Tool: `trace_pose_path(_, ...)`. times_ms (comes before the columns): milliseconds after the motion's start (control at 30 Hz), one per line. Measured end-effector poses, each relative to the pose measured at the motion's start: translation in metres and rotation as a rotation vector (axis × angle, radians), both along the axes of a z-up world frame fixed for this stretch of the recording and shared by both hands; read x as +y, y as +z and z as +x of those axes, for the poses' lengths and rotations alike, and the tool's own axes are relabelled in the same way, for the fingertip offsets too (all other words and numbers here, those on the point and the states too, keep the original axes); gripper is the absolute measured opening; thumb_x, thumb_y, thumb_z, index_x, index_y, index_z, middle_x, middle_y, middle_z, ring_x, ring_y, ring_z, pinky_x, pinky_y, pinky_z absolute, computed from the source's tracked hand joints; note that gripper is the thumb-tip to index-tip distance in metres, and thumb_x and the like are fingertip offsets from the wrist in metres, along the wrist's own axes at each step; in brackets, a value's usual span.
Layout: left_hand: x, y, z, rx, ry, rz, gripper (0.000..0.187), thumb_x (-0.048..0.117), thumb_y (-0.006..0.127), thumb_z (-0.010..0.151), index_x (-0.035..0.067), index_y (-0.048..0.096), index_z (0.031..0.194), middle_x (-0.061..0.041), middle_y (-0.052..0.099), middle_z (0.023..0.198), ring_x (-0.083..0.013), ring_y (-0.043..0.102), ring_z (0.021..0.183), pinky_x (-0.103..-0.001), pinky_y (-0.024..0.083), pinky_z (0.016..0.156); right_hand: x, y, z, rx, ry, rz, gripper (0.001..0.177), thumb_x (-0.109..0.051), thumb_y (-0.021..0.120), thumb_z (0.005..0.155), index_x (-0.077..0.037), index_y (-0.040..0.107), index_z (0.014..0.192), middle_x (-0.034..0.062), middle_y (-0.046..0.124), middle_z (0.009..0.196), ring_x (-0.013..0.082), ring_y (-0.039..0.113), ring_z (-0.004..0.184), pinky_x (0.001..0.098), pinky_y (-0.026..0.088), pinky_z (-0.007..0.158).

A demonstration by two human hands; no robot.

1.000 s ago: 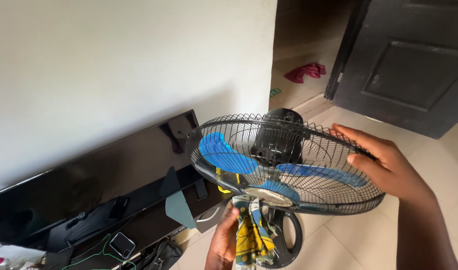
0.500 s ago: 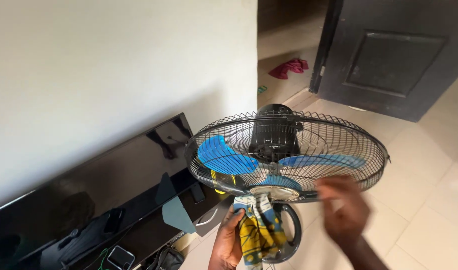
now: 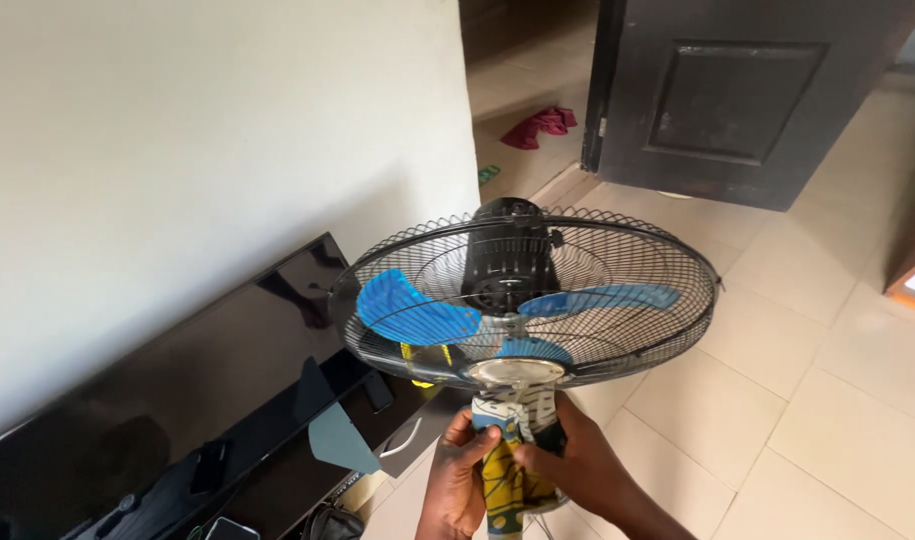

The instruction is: Dusting a standing fan and a television screen using a cloth.

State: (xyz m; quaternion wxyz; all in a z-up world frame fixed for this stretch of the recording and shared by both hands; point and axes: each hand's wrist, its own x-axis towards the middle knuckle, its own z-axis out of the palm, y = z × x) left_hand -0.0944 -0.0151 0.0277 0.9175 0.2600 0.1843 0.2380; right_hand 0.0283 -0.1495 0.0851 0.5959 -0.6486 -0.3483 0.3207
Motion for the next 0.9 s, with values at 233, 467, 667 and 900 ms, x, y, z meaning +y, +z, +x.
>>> trace_pose_path(233, -0.024, 0.016, 0.028, 0.052, 0.02, -0.026, 0.026, 0.001, 0.073, 0.084, 0.005, 0.069, 0.109, -0.007, 0.073, 0.104, -0.0186, 0.068, 0.1, -0.036, 0.054, 0.09, -0.027, -0.03, 0.044, 0.293, -0.017, 0.068, 0.034, -0.009, 0.068, 0.088, 0.0, 0.069, 0.121, 0.0057, 0.08, 0.103, 0.0136, 0.073, 0.093, 0.0315, 0.059, 0.085)
trace_pose_path(467, -0.063, 0.012, 0.069, 0.137, 0.072, 0.024, 0.031, 0.0, 0.075, 0.082, 0.01, 0.061, 0.108, -0.001, 0.068, 0.096, -0.0146, 0.063, 0.092, -0.032, 0.052, 0.078, -0.068, -0.025, 0.086, 0.623, -0.132, -0.034, 0.031, -0.006, 0.067, 0.088, 0.003, 0.069, 0.117, 0.0099, 0.079, 0.1, 0.0192, 0.074, 0.087, 0.0367, 0.06, 0.079)
trace_pose_path(667, -0.1, -0.021, 0.106, 0.285, 0.019, 0.29, 0.032, -0.002, 0.076, 0.087, 0.005, 0.061, 0.114, -0.005, 0.063, 0.097, -0.0134, 0.058, 0.087, -0.026, 0.045, 0.073, -0.106, -0.028, 0.118, 0.646, -0.212, -0.053, 0.028, -0.01, 0.066, 0.091, 0.002, 0.067, 0.116, 0.0115, 0.076, 0.094, 0.0214, 0.071, 0.08, 0.0381, 0.058, 0.072)
trace_pose_path(900, -0.151, -0.01, 0.141, 0.159, 0.061, 0.281, 0.029, -0.008, 0.067, 0.088, 0.003, 0.056, 0.113, -0.007, 0.065, 0.101, -0.0134, 0.062, 0.092, -0.027, 0.051, 0.081, -0.147, -0.065, 0.153, 0.764, -0.339, -0.118, 0.038, -0.007, 0.068, 0.091, -0.002, 0.062, 0.129, 0.0102, 0.075, 0.11, 0.0221, 0.071, 0.098, 0.04, 0.056, 0.087)
